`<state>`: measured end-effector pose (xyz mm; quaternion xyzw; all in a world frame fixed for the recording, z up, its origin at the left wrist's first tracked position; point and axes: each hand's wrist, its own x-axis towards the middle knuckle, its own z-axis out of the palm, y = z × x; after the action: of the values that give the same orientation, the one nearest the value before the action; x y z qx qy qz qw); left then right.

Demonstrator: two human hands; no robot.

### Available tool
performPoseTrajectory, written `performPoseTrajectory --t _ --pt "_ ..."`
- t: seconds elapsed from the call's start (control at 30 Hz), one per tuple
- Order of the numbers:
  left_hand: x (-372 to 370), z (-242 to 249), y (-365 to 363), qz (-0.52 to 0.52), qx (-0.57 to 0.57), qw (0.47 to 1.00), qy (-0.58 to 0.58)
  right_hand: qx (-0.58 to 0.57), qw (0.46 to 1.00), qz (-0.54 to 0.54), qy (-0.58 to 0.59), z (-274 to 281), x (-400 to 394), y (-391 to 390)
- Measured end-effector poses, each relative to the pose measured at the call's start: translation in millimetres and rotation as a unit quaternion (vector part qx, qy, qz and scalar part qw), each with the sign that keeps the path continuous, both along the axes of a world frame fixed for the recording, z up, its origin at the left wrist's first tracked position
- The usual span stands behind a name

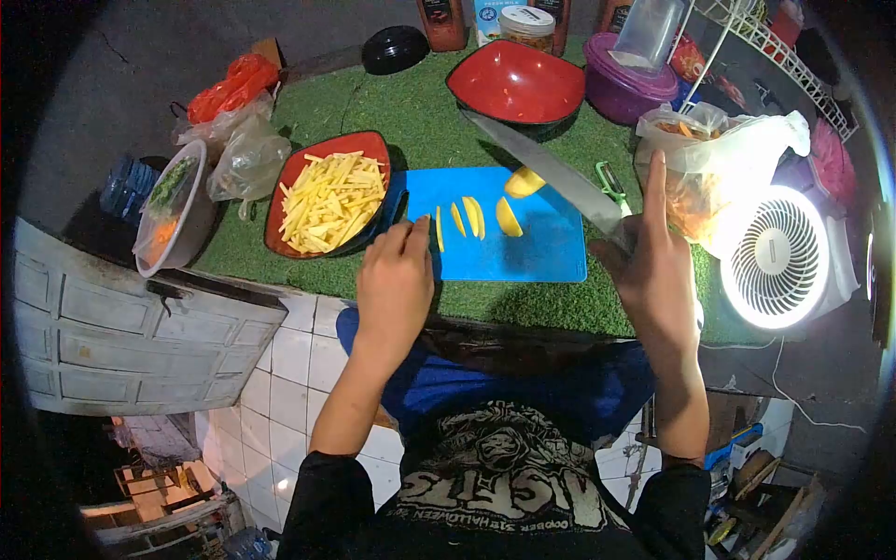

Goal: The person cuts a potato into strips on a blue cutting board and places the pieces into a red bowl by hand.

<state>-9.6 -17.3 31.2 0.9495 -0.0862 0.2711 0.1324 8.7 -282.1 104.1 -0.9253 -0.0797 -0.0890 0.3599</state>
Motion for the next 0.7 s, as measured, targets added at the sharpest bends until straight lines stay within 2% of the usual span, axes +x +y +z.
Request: performPoseTrajectory --t 0.07,0.23,0.3,0.37,0.6,0.67,0.7 --pt "-1.9 -7.9 -3.8 0.019 -0.017 0.999 0.036 0.008 1.000 -0.005 -0.003 -6.0 0.2 -1.3" --pt "2.4 -11.4 -7.7 -0.002 -0.079 0.997 0.025 0.029 0.999 0.007 -0.027 -18.0 -4.0 -4.2" --pt "3.1 -10.7 -8.9 -0.019 -0.111 0.993 0.025 0.054 0.998 0.017 0.029 -15.5 -7.1 -2.4" --pt "4.3 -7.8 -13.6 -0.040 -0.241 0.966 0.083 0.055 0.997 0.032 0.033 -22.0 -6.3 -2.6" --pt "16.5 -12.7 -18.1 -0.088 -0.209 0.974 0.019 0.047 0.996 0.041 0.062 -20.6 -10.2 -0.5" --pt "18.9 1.4 -4.7 -0.154 -0.105 0.979 0.086 0.039 0.997 0.018 0.061 -19.6 -9.4 -4.0" --pt "22.2 9.6 -1.4 -0.156 -0.106 0.978 0.086 0.032 0.998 -0.003 0.061 -19.4 -9.8 -5.7"
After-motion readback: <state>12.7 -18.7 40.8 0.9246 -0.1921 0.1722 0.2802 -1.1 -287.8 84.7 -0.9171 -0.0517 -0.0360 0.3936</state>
